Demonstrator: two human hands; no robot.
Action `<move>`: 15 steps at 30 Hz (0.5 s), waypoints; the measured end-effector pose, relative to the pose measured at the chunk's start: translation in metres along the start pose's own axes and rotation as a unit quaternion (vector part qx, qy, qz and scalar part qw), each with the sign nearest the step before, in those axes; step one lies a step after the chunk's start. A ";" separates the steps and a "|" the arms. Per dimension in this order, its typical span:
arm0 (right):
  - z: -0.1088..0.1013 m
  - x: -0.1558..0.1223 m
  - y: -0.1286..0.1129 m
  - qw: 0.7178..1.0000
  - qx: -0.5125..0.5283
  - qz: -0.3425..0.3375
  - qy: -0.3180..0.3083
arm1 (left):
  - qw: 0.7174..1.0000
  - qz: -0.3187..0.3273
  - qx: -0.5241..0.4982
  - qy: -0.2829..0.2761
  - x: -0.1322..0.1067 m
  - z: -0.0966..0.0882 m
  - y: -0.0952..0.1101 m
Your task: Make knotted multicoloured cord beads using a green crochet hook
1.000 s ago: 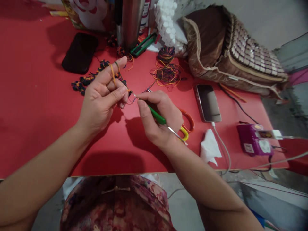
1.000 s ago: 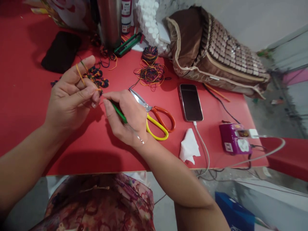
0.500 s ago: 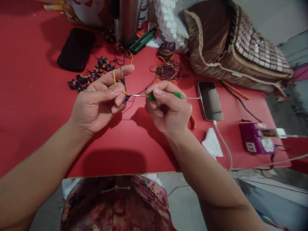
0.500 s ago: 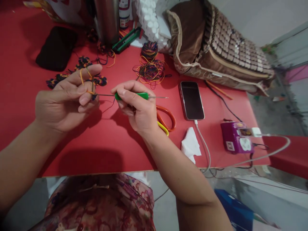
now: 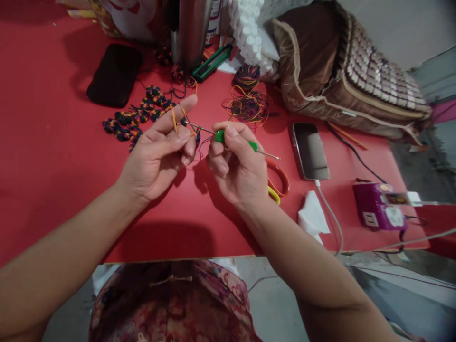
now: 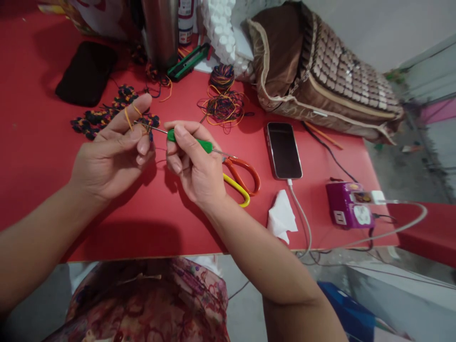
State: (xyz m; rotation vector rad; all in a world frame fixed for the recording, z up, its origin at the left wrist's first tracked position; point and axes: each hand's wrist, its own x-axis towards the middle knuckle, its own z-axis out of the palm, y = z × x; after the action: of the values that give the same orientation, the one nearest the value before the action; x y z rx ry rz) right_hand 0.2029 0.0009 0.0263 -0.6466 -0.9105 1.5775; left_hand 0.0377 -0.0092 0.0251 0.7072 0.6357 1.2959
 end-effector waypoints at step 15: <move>0.002 -0.029 0.010 0.867 -0.435 -0.242 0.025 | 0.994 0.104 0.025 0.035 -0.008 0.016 -0.008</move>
State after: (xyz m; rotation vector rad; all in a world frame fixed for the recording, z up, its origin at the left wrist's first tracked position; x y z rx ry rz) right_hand 0.2020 -0.0287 0.0173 -0.9702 -1.6146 0.6372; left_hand 0.0539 -0.0203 0.0296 0.7869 0.6664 1.5077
